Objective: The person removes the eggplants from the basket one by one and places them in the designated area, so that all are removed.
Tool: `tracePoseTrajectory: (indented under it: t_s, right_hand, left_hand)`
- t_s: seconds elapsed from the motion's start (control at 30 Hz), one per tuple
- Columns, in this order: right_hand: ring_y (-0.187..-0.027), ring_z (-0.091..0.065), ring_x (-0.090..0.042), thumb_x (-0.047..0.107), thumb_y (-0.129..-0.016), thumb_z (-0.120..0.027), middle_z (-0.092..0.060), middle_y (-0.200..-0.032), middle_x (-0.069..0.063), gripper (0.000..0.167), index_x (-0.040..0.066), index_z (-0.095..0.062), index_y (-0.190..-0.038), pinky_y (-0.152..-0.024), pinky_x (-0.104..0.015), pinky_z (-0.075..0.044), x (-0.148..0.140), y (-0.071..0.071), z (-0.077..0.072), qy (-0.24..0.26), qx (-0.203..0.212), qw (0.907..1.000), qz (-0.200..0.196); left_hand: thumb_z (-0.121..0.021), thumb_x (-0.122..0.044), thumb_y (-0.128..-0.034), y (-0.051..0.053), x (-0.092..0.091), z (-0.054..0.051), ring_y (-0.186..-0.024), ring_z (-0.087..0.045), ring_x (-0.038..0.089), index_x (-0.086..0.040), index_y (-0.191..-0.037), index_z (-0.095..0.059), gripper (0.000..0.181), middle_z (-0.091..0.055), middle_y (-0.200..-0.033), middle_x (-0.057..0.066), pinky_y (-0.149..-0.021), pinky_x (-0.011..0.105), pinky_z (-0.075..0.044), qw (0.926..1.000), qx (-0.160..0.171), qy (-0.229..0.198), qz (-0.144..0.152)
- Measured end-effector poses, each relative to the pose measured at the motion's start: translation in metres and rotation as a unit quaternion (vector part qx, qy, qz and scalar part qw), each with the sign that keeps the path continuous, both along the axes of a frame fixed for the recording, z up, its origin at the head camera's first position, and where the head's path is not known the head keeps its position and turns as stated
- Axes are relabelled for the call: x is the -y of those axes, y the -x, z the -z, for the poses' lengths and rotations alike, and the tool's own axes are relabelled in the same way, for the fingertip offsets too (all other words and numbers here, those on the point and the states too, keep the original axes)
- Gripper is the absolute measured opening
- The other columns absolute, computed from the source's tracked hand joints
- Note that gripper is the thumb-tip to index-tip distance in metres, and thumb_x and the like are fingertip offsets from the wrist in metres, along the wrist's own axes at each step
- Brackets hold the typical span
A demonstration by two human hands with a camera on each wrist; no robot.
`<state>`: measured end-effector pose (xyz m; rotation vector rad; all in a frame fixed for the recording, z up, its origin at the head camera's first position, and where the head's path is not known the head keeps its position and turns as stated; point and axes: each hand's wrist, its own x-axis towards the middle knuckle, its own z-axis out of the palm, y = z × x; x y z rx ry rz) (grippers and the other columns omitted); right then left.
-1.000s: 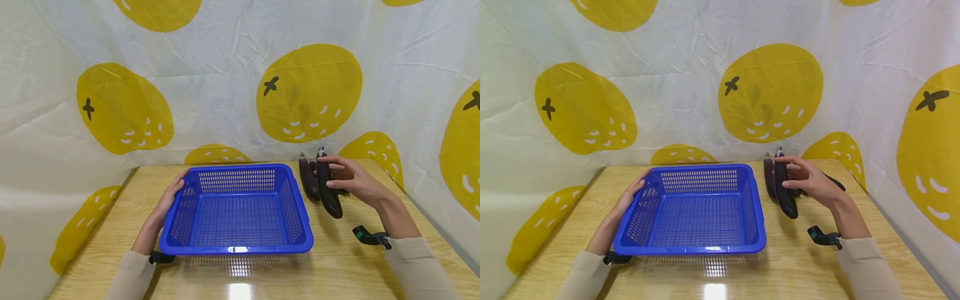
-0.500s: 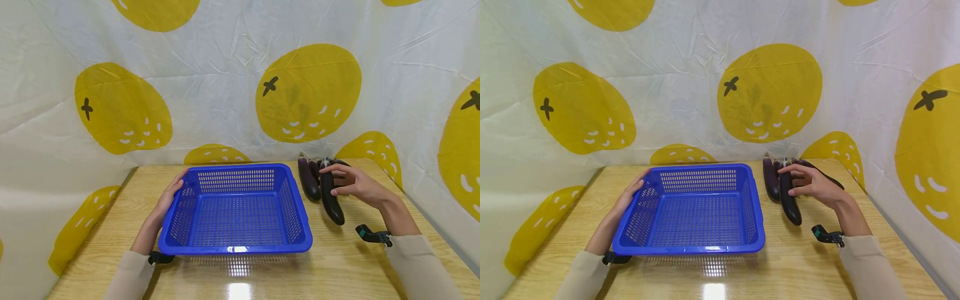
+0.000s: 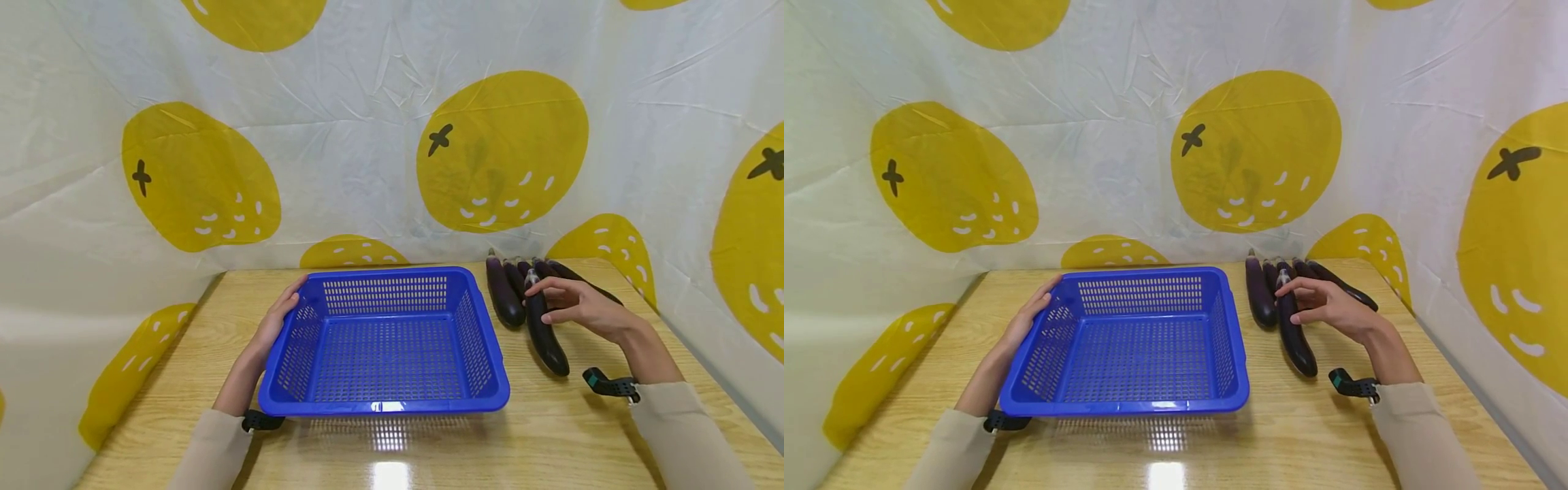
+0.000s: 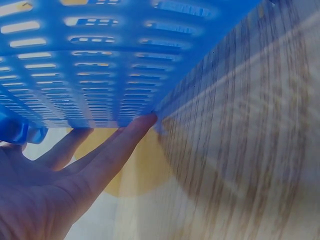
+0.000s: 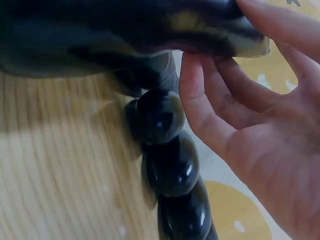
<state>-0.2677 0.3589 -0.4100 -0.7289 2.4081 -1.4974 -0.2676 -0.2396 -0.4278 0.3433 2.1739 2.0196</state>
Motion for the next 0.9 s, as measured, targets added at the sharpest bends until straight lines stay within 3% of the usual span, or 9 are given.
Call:
tracePoseTrajectory:
  t_s: [0.33, 0.53, 0.6, 0.9]
  right_hand:
    - [-0.126, -0.049, -0.004, 0.006, -0.092, -0.072, -0.047, -0.145, 0.014, 0.051, -0.002, -0.055, -0.140, -0.091, -0.030, -0.056, -0.0029, -0.0032, 0.0068, -0.016, 0.004, 0.9998, 0.014]
    - [-0.114, -0.062, -0.018, 0.006, -0.095, -0.070, -0.057, -0.137, -0.011, 0.044, -0.003, -0.057, -0.136, -0.089, -0.033, -0.057, -0.0035, -0.0028, 0.0050, -0.015, 0.008, 0.9998, 0.008]
    - [-0.112, -0.063, -0.020, 0.006, -0.095, -0.069, -0.057, -0.136, -0.014, 0.044, -0.002, -0.058, -0.136, -0.088, -0.033, -0.057, -0.0040, -0.0029, 0.0052, -0.018, 0.004, 0.9998, 0.007]
    - [-0.116, -0.058, -0.013, 0.005, -0.095, -0.069, -0.054, -0.139, 0.006, 0.048, -0.001, -0.054, -0.141, -0.089, -0.031, -0.057, -0.0073, -0.0052, 0.0062, -0.016, 0.007, 0.9998, 0.009]
  left_hand:
    - [-0.025, -0.036, -0.1146, 0.0004, -0.0007, 0.0015, -0.160, -0.014, 0.031, -0.027, -0.168, -0.016, 0.055, -0.012, -0.175, 0.004, -0.126, 0.053, -0.015, 1.0000, -0.003, -0.008, 0.001]
    - [-0.025, -0.036, -0.1146, 0.0000, -0.0005, 0.0009, -0.160, -0.013, 0.030, -0.025, -0.168, -0.014, 0.055, -0.012, -0.175, 0.004, -0.127, 0.054, -0.013, 1.0000, -0.001, -0.007, 0.000]
    - [-0.026, -0.037, -0.1145, 0.0001, -0.0007, 0.0010, -0.160, -0.013, 0.030, -0.025, -0.168, -0.013, 0.056, -0.012, -0.175, 0.004, -0.127, 0.054, -0.013, 1.0000, 0.000, -0.007, 0.000]
    - [-0.025, -0.040, -0.1142, -0.0004, -0.0003, -0.0010, -0.160, -0.013, 0.032, -0.029, -0.168, -0.014, 0.056, -0.011, -0.175, 0.005, -0.125, 0.052, -0.016, 1.0000, 0.000, 0.001, 0.000]
